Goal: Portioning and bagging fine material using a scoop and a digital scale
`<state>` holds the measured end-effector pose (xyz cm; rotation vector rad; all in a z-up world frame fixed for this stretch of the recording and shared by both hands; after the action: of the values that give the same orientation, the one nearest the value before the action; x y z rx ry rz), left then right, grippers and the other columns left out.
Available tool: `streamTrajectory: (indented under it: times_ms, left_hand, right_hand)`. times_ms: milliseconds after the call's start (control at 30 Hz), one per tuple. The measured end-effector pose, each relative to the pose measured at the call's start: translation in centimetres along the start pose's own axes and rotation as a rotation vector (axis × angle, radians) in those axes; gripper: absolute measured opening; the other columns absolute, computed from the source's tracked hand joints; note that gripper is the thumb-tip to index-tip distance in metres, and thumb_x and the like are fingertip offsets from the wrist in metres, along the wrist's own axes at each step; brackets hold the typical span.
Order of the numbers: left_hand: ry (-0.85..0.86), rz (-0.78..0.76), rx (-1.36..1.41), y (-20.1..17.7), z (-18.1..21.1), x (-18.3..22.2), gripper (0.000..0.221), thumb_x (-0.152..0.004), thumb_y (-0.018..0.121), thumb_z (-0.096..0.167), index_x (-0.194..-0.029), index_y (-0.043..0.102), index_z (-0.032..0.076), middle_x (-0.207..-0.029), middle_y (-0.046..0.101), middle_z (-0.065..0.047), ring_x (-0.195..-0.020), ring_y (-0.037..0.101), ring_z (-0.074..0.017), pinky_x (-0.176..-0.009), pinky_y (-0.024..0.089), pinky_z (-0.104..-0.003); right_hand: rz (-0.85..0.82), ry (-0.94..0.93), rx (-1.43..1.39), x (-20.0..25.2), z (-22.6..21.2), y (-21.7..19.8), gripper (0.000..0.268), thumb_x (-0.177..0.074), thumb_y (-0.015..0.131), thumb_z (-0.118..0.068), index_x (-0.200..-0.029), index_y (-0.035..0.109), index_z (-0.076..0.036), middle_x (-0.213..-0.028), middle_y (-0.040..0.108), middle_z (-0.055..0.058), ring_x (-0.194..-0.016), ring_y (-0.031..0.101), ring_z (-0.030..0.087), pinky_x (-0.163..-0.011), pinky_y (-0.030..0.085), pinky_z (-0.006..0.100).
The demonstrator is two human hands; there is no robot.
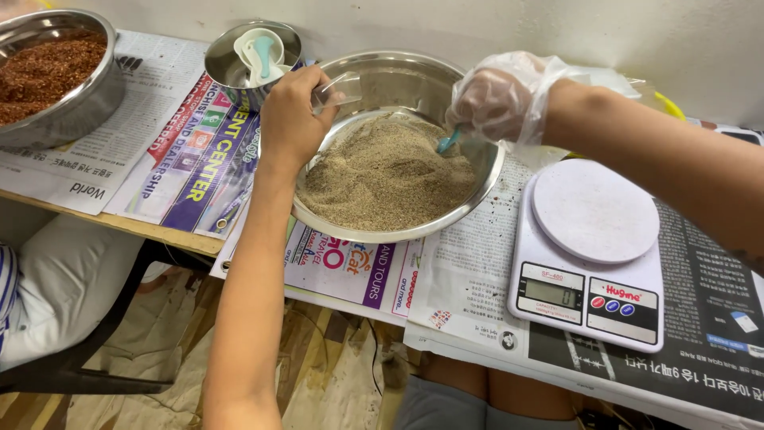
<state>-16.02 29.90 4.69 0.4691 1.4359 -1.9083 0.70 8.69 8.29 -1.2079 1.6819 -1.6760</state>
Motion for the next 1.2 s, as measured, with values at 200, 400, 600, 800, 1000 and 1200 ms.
streamTrajectory:
  times_ms: [200, 400, 600, 800, 1000, 1200]
  left_hand:
    - [-0.008, 0.001, 0.0, -0.1, 0.0, 0.0, 0.021, -0.093, 0.076, 0.016, -0.085, 0.057, 0.012, -0.085, 0.067, -0.007, -0.08, 0.063, -0.0268, -0.062, 0.048, -0.043]
    - [-0.018, 0.005, 0.009, -0.2, 0.0, -0.1, 0.021, -0.093, 0.075, 0.014, -0.085, 0.056, 0.012, -0.085, 0.067, -0.006, -0.08, 0.063, -0.0255, -0.061, 0.048, -0.042]
    - [-0.031, -0.007, 0.023, -0.1, -0.2, 0.0, 0.021, -0.092, 0.076, 0.014, -0.085, 0.056, 0.012, -0.084, 0.066, -0.006, -0.078, 0.062, -0.0245, -0.061, 0.047, -0.042]
    - [-0.033, -0.02, 0.017, 0.2, -0.2, 0.0, 0.022, -0.093, 0.076, 0.015, -0.084, 0.056, 0.012, -0.086, 0.068, -0.006, -0.08, 0.064, -0.0259, -0.06, 0.048, -0.043]
    - [-0.015, -0.014, 0.01, 0.2, -0.3, 0.0, 0.024, -0.093, 0.077, 0.015, -0.083, 0.055, 0.012, -0.085, 0.068, -0.006, -0.08, 0.063, -0.0268, -0.061, 0.047, -0.043]
    - [-0.017, -0.016, 0.016, 0.1, -0.2, 0.1, 0.023, -0.091, 0.076, 0.011, -0.082, 0.055, 0.012, -0.082, 0.067, -0.003, -0.078, 0.062, -0.0245, -0.061, 0.047, -0.042]
  right_hand:
    - [-0.029, -0.298, -0.052, -5.2, 3.3, 2.8, 0.019, -0.092, 0.062, -0.015, -0.102, 0.078, -0.016, -0.088, 0.074, 0.003, -0.073, 0.068, 0.019, -0.067, 0.055, 0.029]
    - [0.094, -0.385, 0.214, -2.4, 0.7, -0.7, 0.038, -0.101, 0.055, -0.051, -0.099, 0.075, -0.019, -0.09, 0.072, 0.004, -0.083, 0.065, 0.028, -0.079, 0.049, 0.039]
    - [-0.006, -0.176, -0.21, -0.8, 1.5, -0.9, 0.036, -0.104, 0.062, -0.039, -0.09, 0.082, -0.012, -0.066, 0.048, 0.001, -0.063, 0.041, 0.018, -0.06, 0.032, 0.034]
    - [-0.052, -0.295, -0.59, -1.4, 3.2, 0.2, 0.027, -0.101, 0.06, -0.023, -0.109, 0.08, -0.006, -0.103, 0.079, 0.008, -0.096, 0.07, 0.019, -0.091, 0.054, 0.031]
    - [-0.015, -0.036, -0.855, -1.8, 5.2, 0.7, 0.016, -0.1, 0.072, -0.022, -0.096, 0.079, -0.009, -0.084, 0.074, 0.004, -0.063, 0.054, 0.009, -0.051, 0.043, 0.02]
    - [0.173, 0.231, -1.063, -1.8, 6.9, 1.6, 0.02, -0.102, 0.066, -0.022, -0.094, 0.079, -0.009, -0.055, 0.048, 0.002, -0.045, 0.035, 0.008, -0.041, 0.024, 0.02]
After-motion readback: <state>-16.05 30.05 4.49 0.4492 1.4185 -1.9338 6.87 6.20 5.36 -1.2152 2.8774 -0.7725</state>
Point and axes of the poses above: each hand's wrist, its own x-axis away from the middle knuckle, its own y-axis out of the palm, z = x × y, the point moved 6 cm from there along -x, towards the middle knuckle
